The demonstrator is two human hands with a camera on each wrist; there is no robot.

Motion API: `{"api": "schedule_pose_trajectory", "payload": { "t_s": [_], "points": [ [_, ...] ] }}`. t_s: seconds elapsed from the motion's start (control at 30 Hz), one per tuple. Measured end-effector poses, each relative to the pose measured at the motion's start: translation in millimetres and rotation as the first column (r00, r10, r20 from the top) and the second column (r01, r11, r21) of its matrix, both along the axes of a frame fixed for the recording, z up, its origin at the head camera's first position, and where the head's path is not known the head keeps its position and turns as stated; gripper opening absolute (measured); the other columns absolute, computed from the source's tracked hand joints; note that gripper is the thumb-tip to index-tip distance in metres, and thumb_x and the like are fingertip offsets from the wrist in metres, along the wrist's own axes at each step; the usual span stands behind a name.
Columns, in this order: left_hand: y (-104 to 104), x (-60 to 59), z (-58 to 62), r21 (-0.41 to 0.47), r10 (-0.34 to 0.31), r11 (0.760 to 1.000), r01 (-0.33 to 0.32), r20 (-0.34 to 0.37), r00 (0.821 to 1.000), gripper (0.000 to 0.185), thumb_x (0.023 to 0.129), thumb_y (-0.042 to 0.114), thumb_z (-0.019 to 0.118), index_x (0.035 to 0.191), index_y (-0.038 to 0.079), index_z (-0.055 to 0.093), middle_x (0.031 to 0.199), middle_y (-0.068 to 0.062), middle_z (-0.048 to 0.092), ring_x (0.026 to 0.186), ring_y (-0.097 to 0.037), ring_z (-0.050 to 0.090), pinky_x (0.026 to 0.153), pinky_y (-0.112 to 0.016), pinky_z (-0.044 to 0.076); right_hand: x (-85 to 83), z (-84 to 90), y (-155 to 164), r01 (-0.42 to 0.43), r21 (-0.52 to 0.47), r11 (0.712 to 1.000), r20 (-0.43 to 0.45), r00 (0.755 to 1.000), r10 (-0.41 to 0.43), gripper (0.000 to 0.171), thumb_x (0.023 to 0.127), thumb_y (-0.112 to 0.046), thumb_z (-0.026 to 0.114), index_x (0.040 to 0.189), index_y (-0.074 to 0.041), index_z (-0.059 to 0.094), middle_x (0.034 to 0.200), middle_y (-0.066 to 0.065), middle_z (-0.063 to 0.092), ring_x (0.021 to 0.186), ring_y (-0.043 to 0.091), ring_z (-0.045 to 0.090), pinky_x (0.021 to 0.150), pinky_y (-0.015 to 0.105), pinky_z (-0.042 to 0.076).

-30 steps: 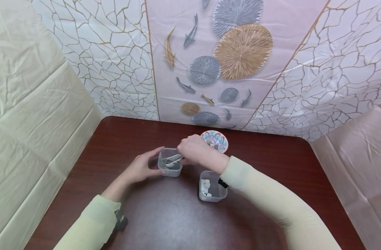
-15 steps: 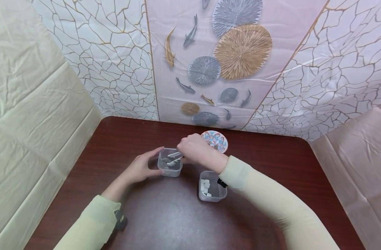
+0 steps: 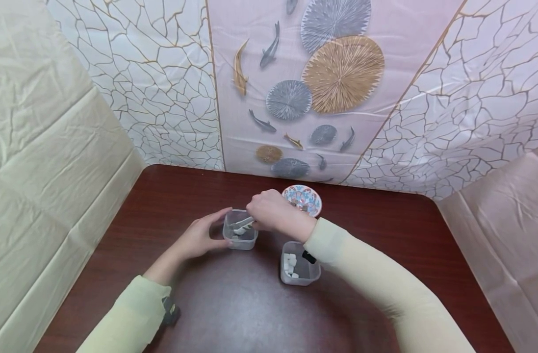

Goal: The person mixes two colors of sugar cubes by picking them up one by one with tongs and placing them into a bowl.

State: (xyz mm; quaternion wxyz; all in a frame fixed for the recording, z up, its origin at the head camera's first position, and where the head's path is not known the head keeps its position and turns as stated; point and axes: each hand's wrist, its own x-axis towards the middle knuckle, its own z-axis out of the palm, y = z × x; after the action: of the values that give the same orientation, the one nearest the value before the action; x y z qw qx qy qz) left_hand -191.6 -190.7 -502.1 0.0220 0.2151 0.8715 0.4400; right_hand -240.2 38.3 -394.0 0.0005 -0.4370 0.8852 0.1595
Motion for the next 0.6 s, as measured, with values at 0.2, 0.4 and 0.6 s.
{"api": "schedule_pose_trajectory", "payload": {
  "t_s": [0.2,0.4,0.6],
  "points": [
    [0,0.2,-1.0,-0.007,-0.003,1.0,0.003,-0.019,1.0,0.091,0.083,0.019,0.094,0.159,0.002,0.047,0.153,-0.022,0.058,0.133,-0.04,0.064,0.113,-0.058,0.048,1.9,5.7,9,-0.034,-0.05,0.998,-0.011,0.999,0.034,0.017,0.088,-0.034,0.085,0.082,-0.019,0.078,0.082,0.0,0.076,0.069,0.024,0.07,0.061,0.041,0.058],
    [1,0.5,-0.3,-0.021,0.005,1.0,-0.005,-0.01,1.0,0.092,0.083,0.02,0.094,0.16,0.003,0.047,0.154,-0.022,0.058,0.133,-0.04,0.064,0.114,-0.058,0.047,3.5,16.2,28,-0.057,-0.172,0.983,0.048,0.997,0.066,0.018,0.088,-0.026,0.082,0.075,-0.021,0.071,0.072,-0.007,0.067,0.061,0.018,0.06,0.056,0.037,0.05],
    [1,1.1,1.2,-0.028,0.011,1.0,-0.011,0.013,1.0,0.093,0.082,0.018,0.095,0.161,0.004,0.046,0.155,-0.02,0.057,0.135,-0.039,0.063,0.116,-0.058,0.046,5.9,27.0,49,-0.078,-0.26,0.963,0.058,0.994,0.096,0.015,0.088,-0.023,0.08,0.078,-0.023,0.07,0.07,-0.011,0.059,0.064,0.013,0.059,0.059,0.037,0.051]
  ]
}}
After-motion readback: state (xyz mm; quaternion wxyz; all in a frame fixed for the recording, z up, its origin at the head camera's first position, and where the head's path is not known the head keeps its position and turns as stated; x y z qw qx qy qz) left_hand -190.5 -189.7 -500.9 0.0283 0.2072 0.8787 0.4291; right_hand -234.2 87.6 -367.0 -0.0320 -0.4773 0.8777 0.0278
